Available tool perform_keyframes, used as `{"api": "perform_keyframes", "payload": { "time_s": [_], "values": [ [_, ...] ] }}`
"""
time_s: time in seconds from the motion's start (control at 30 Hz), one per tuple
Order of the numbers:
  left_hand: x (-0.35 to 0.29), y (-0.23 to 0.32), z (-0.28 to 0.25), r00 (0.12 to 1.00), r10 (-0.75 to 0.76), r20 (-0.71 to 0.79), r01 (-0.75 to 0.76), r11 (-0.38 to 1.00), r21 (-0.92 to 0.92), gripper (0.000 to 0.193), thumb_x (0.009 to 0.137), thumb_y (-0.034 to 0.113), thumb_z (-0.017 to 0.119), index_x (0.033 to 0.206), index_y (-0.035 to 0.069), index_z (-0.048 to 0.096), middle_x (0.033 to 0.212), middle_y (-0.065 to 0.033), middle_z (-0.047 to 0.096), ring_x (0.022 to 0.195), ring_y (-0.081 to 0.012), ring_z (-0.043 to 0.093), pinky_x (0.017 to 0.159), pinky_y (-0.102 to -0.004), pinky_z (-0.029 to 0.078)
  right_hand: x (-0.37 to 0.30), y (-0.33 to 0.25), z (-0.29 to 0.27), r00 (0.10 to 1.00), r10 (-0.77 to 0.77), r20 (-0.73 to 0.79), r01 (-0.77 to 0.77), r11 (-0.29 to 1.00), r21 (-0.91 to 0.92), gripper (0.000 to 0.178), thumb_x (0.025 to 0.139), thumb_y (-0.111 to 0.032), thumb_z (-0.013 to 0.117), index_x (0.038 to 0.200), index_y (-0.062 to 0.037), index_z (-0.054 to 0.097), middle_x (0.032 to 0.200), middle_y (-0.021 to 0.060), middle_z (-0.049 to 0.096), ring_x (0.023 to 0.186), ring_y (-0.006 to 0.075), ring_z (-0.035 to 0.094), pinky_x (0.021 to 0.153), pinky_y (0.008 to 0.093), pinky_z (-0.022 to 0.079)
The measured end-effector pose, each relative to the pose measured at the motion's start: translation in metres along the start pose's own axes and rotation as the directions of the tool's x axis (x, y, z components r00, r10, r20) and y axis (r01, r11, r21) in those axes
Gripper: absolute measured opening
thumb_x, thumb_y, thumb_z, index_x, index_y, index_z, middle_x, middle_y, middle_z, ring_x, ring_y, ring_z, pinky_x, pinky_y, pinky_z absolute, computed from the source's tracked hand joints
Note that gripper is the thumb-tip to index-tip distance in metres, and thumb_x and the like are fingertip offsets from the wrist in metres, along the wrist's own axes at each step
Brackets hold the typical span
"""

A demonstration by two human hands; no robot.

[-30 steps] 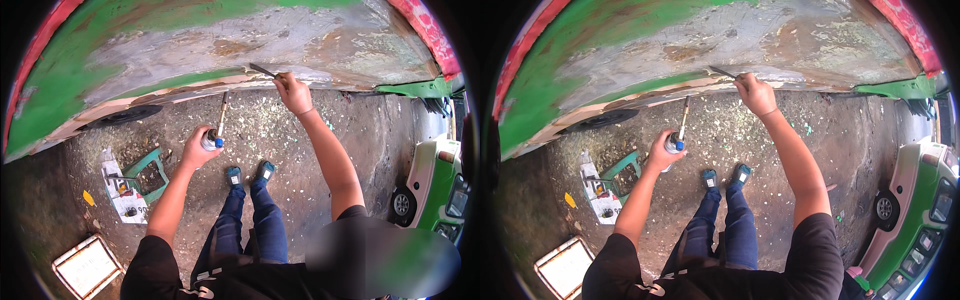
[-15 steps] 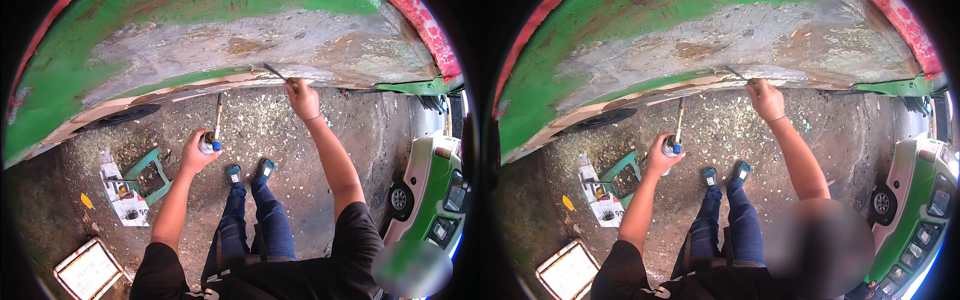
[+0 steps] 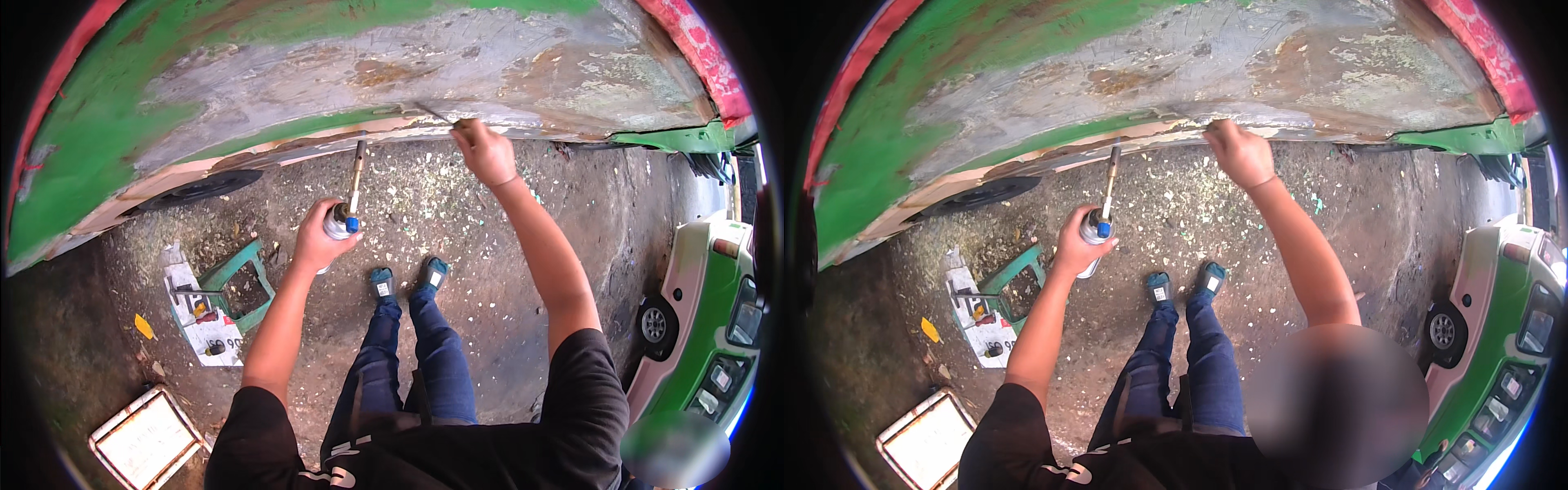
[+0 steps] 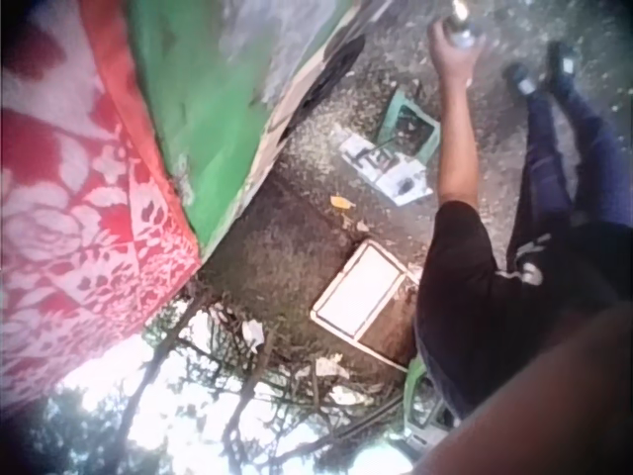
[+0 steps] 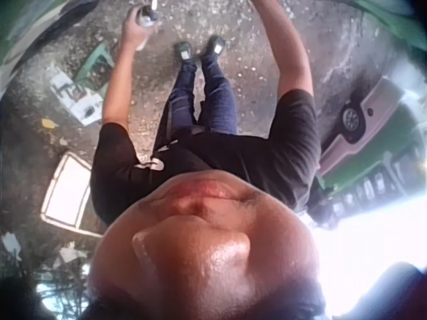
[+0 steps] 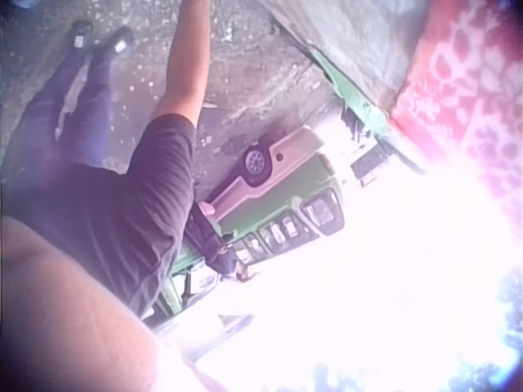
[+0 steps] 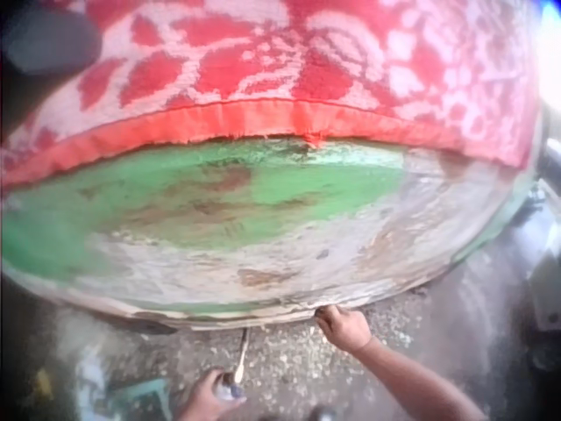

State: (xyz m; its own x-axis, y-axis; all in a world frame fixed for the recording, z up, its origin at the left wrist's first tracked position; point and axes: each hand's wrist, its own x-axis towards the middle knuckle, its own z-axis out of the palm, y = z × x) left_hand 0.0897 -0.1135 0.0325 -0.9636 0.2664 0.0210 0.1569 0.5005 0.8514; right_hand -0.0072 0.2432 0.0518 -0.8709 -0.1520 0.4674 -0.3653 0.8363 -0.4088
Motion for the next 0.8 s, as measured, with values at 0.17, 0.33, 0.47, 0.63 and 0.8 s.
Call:
{"api": "perform_keyframes", "payload": {
  "time_s": [0.17,0.33,0.47,0.63,0.8],
  "values": [
    [0.011,0.006,0.018,0.999,-0.039,0.024,0.04,0.998,-0.042,0.065,0.065,0.021,0.091,0.119,0.006,0.059,0.112,-0.0117,0.065,0.103,-0.0278,0.066,0.089,-0.0376,0.053,0.003,-0.009,0.01,1.0,-0.011,0.023,0.011,1.0,-0.007,0.023,0.093,-0.027,0.069,0.099,-0.0076,0.059,0.078,0.0064,0.072,0.063,0.0281,0.069,0.053,0.0393,0.055],
    [0.003,-0.005,0.016,0.996,-0.083,-0.027,0.081,0.993,-0.087,0.064,0.065,0.016,0.091,0.119,0.004,0.058,0.109,-0.0105,0.066,0.101,-0.026,0.066,0.088,-0.0379,0.053,0.0,-0.016,0.0,0.996,-0.084,-0.041,0.085,0.996,0.036,0.022,0.092,-0.028,0.07,0.091,-0.01,0.057,0.076,0.0065,0.07,0.06,0.0283,0.068,0.05,0.04,0.053],
    [-0.005,-0.002,0.014,0.993,-0.114,-0.034,0.109,0.987,-0.12,0.066,0.065,0.015,0.091,0.12,0.004,0.058,0.109,-0.0109,0.065,0.102,-0.0245,0.066,0.088,-0.0376,0.052,0.014,-0.01,0.0,0.996,-0.076,0.042,0.078,0.996,-0.038,0.022,0.093,-0.03,0.07,0.091,-0.0108,0.059,0.074,0.0058,0.069,0.058,0.0274,0.067,0.05,0.0395,0.053],
    [-0.014,-0.012,0.005,0.994,-0.107,-0.039,0.102,0.99,-0.096,0.066,0.065,0.015,0.091,0.121,0.003,0.058,0.108,-0.0112,0.066,0.101,-0.0249,0.066,0.088,-0.0375,0.052,0.016,-0.019,-0.016,0.988,-0.138,0.064,0.139,0.99,-0.017,0.02,0.094,-0.032,0.068,0.092,-0.0132,0.06,0.074,0.0053,0.07,0.058,0.0273,0.067,0.05,0.0387,0.054],
    [-0.015,-0.008,0.004,0.996,-0.072,-0.046,0.068,0.994,-0.082,0.065,0.065,0.016,0.091,0.119,0.004,0.058,0.109,-0.0115,0.065,0.101,-0.0256,0.066,0.087,-0.0376,0.053,0.039,-0.05,0.008,0.976,-0.079,0.202,0.107,0.985,-0.133,0.019,0.093,-0.032,0.066,0.09,-0.0135,0.062,0.073,0.0069,0.068,0.061,0.029,0.068,0.053,0.0411,0.056]
  ]
}}
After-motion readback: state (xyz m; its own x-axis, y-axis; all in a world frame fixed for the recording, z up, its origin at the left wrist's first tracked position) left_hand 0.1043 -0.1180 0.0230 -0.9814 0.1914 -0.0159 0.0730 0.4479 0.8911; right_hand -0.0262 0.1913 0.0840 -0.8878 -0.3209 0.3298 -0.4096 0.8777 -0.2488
